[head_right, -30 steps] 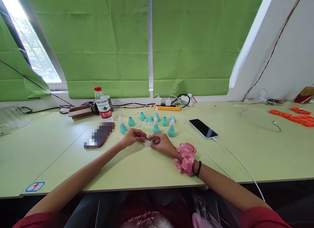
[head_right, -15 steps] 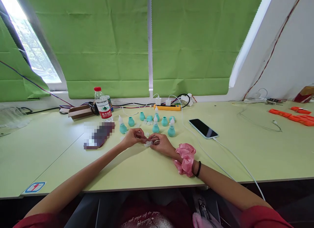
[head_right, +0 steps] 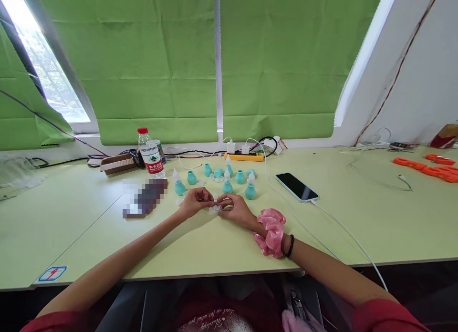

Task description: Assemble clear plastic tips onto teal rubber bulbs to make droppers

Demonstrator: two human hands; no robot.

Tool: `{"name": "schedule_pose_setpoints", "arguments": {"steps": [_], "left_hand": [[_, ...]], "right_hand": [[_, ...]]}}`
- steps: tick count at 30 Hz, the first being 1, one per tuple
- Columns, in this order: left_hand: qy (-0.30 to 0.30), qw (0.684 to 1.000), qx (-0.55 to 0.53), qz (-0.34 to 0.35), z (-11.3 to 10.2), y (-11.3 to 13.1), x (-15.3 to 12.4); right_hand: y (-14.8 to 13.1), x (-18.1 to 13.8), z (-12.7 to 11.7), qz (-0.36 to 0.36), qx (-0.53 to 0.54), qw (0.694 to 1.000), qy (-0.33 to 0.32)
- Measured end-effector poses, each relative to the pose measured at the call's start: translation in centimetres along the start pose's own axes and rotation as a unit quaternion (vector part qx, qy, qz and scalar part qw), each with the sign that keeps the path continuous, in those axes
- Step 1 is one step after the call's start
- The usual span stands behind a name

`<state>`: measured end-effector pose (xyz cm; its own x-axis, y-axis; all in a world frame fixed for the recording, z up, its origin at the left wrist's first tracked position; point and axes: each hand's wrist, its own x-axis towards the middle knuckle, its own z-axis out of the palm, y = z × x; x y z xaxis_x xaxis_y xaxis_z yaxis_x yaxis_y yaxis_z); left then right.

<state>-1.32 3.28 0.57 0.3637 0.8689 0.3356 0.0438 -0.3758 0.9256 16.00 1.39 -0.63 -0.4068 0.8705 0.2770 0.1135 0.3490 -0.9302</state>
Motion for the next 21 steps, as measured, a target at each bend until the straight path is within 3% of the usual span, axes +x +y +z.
{"name": "schedule_pose_setpoints", "arguments": {"steps": [16,21], "left_hand": [[-0.038,0.99,0.138,-0.008,-0.1,0.7,-0.2],[-0.06,0.992,0.11,-0.03,-0.1,1.1,-0.3]], "right_hand": [[-0.2,0.1,0.0,0.021,0.059,0.998,0.001],[-0.6,0.0,0.0,0.017,0.058,0.998,-0.006]]}}
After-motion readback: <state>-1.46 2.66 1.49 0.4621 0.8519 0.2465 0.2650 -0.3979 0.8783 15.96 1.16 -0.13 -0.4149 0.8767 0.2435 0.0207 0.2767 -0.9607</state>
